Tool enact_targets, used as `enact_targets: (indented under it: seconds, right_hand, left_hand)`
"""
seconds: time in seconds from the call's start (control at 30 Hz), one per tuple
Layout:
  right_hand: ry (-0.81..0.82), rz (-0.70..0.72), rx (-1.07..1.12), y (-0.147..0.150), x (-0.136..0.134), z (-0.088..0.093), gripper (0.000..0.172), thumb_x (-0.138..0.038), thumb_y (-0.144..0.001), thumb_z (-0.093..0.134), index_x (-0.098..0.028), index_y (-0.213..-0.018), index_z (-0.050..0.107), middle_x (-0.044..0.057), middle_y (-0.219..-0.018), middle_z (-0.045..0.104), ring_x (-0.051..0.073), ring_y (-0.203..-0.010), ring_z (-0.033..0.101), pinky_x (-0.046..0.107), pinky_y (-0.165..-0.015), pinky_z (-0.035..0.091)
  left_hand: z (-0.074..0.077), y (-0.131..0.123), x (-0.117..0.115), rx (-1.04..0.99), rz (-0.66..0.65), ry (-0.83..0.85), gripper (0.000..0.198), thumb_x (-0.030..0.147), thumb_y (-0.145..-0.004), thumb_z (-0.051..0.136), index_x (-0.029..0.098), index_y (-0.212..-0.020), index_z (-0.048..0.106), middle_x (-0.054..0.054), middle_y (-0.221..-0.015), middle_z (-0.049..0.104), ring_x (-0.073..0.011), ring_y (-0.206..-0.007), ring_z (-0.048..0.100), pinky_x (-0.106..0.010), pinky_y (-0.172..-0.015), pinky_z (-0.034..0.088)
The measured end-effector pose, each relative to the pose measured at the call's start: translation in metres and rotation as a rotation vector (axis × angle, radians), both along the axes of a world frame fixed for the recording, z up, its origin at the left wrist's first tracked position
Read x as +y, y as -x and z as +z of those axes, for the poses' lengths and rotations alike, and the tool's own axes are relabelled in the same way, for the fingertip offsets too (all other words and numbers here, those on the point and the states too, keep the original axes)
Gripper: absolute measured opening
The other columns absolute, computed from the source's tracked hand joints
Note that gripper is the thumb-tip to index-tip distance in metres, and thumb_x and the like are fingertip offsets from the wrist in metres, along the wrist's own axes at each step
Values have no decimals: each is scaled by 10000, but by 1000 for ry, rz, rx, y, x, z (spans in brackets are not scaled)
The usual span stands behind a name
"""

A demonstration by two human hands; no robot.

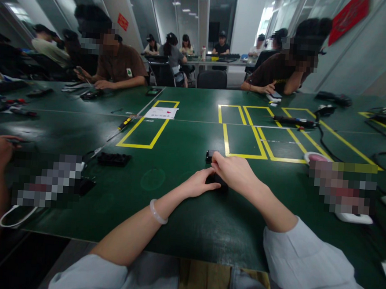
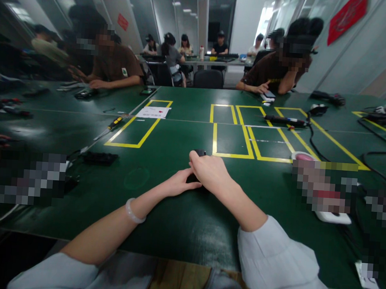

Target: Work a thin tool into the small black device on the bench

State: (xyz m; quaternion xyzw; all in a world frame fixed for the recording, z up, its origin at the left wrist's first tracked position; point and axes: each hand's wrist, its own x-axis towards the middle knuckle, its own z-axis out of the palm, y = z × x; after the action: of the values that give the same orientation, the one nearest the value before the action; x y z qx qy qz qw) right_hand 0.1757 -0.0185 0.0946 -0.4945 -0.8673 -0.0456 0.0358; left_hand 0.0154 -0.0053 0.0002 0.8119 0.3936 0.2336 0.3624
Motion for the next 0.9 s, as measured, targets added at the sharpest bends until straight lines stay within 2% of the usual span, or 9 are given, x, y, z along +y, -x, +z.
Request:
enact_targets:
  seconds: [0.2, 0.33, 0.57, 0.77, 0.9]
  right_hand:
    - [-13, 38, 85, 0, -4, 1, 155, -267, -956, 368, -193, -1047, 471, 39, -870, 700, 183, -716, 659, 267, -509, 225]
    - [-11, 6, 12, 0, -2, 0, 220, -364, -977, 351, -191, -1005, 485, 56, -807, 700, 208, -716, 666, 269, -512, 216]
    - [-5, 36, 63, -1, -3, -1, 158, -253, -958, 356, -187, -1056, 460, 48, -875, 699, 180, -700, 654, 265, -502, 229]
    - [-6, 3, 1, -1, -2, 0, 225, -350, -979, 339, -189, -1024, 490, 57, -799, 698, 207, -704, 659, 270, -517, 240]
    - [-30, 1, -1, -1, 0, -1, 185, -277, -971, 340, -181, -1024, 490, 63, -824, 700, 202, -710, 658, 270, -526, 259]
  left_hand:
    - [-4, 0, 2, -36, -8, 9, 410, 413, -839, 649, 150, -1146, 578, -91, -1177, 652, -278, -1068, 613, -376, -940, 466]
    - [-3, 0, 1, -12, -11, 2, 390, 399, -851, 635, 156, -1151, 583, -95, -1192, 646, -278, -1085, 607, -378, -944, 463]
    - [0, 0, 0, -15, -10, 2, 385, 389, -847, 641, 153, -1145, 583, -90, -1207, 638, -273, -1078, 609, -375, -949, 460]
    - [-1, 0, 0, -20, -18, 2, 404, 391, -850, 639, 159, -1174, 569, -91, -1211, 636, -273, -1092, 603, -372, -948, 456]
    - [-1, 0, 1, -1, -3, -4, 403, 402, -841, 645, 150, -1148, 576, -102, -1182, 643, -277, -1072, 605, -381, -935, 461]
